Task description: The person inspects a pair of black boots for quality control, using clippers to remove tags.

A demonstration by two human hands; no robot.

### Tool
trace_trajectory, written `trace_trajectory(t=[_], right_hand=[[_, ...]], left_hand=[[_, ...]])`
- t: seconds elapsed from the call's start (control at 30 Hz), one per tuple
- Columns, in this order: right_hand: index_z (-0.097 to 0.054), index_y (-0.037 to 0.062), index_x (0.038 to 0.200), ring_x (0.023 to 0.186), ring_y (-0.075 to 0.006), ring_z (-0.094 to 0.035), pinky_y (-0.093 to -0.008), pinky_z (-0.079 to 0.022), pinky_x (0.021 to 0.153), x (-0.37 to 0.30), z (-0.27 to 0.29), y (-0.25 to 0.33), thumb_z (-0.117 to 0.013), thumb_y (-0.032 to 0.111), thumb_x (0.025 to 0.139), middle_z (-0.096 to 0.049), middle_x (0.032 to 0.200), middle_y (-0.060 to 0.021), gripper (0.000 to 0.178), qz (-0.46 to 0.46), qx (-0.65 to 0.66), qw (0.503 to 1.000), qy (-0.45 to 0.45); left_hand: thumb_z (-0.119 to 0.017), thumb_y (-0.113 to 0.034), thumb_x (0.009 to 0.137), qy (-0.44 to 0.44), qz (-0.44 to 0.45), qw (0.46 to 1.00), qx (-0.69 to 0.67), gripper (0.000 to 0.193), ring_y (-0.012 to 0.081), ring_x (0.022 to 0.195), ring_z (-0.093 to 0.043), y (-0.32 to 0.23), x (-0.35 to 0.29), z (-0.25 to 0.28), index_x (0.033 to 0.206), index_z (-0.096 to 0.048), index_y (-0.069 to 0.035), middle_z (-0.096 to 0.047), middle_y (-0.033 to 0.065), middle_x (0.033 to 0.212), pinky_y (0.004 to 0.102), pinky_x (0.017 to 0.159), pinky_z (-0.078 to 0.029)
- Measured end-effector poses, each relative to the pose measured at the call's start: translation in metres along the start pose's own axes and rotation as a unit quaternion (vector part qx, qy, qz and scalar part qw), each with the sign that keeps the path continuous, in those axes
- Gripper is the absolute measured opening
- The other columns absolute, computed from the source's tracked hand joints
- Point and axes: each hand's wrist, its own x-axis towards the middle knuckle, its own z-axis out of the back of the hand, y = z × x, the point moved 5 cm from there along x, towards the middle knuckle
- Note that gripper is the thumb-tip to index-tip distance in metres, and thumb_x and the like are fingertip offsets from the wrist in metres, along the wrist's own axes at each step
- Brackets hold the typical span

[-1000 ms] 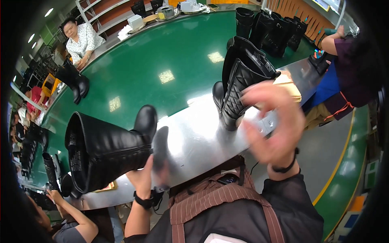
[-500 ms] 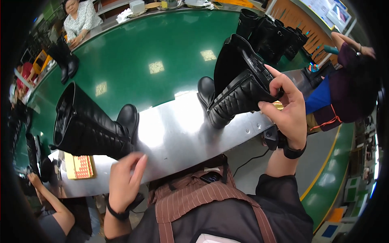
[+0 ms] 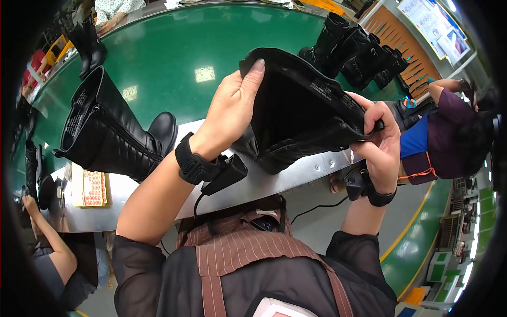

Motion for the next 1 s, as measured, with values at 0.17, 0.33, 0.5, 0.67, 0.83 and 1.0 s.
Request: trace_trajectory(t=[0.17, 0.33, 0.5, 0.67, 0.83, 1.0], right_hand=[[-0.045, 0.0027, 0.088, 0.087, -0.0092, -0.054, -0.0222, -0.045, 0.078, -0.003, -0.012, 0.007, -0.068, -0.008, 0.073, -0.06, 0.113, -0.0211, 0.03, 0.091, -0.088, 0.991, -0.051], [-0.044, 0.0039, 0.105, 0.089, -0.0117, -0.06, -0.0247, -0.048, 0.082, -0.005, -0.025, 0.009, -0.067, -0.008, 0.076, -0.062, 0.108, -0.0142, 0.04, 0.128, -0.138, 0.971, -0.146], [-0.037, 0.0027, 0.132, 0.093, -0.0129, -0.061, -0.0249, -0.047, 0.086, 0.002, -0.019, -0.02, -0.071, -0.003, 0.076, -0.062, 0.111, -0.0105, 0.066, 0.093, -0.088, 0.979, -0.158], [-0.018, 0.0006, 0.146, 0.123, -0.0219, -0.045, -0.0346, -0.036, 0.102, -0.019, -0.011, -0.054, -0.079, 0.031, 0.075, -0.043, 0.135, -0.0138, 0.099, 0.066, 0.04, 0.993, -0.09], [-0.026, 0.005, 0.145, 0.126, -0.0246, -0.042, -0.0406, -0.036, 0.103, -0.068, -0.012, -0.13, -0.08, 0.023, 0.07, -0.042, 0.138, -0.0102, 0.094, -0.12, 0.001, 0.992, -0.045], [-0.041, 0.003, 0.133, 0.118, -0.0247, -0.049, -0.0409, -0.041, 0.098, -0.079, -0.061, -0.166, -0.082, 0.024, 0.069, -0.052, 0.126, -0.0118, 0.079, -0.186, -0.072, 0.98, -0.009]], left_hand=[[-0.042, -0.031, 0.102, -0.024, -0.19, 0.981, -0.03, 0.04, 0.0096, 0.09, -0.052, -0.015, -0.005, -0.002, 0.115, -0.056, 0.004, -0.061, 0.0024, 0.098, 0.0232, 0.084, -0.042], [-0.06, -0.03, 0.091, 0.073, -0.139, 0.988, 0.007, 0.053, 0.0178, 0.105, -0.055, -0.008, -0.009, 0.003, 0.131, -0.045, 0.001, -0.059, 0.0127, 0.116, 0.0287, 0.094, -0.041], [-0.057, -0.007, 0.081, 0.03, 0.109, 0.986, 0.119, 0.048, 0.0157, 0.101, -0.052, 0.088, -0.03, 0.037, 0.127, -0.044, -0.003, -0.052, 0.0105, 0.113, 0.0284, 0.086, -0.046], [-0.064, -0.016, 0.085, 0.103, 0.294, 0.948, 0.067, 0.047, 0.0139, 0.092, -0.057, 0.15, -0.051, 0.01, 0.125, -0.045, 0.0, -0.055, 0.0088, 0.106, 0.0276, 0.073, -0.051], [-0.061, -0.015, 0.088, 0.138, 0.324, 0.936, 0.026, 0.034, 0.0133, 0.068, -0.061, 0.162, -0.04, -0.012, 0.115, -0.047, 0.0, -0.059, 0.0063, 0.086, 0.0268, 0.057, -0.051], [-0.055, -0.014, 0.091, 0.182, 0.339, 0.917, 0.107, 0.017, 0.0119, 0.057, -0.058, 0.18, -0.023, -0.011, 0.102, -0.054, -0.001, -0.059, 0.0052, 0.075, 0.0254, 0.051, -0.048]])
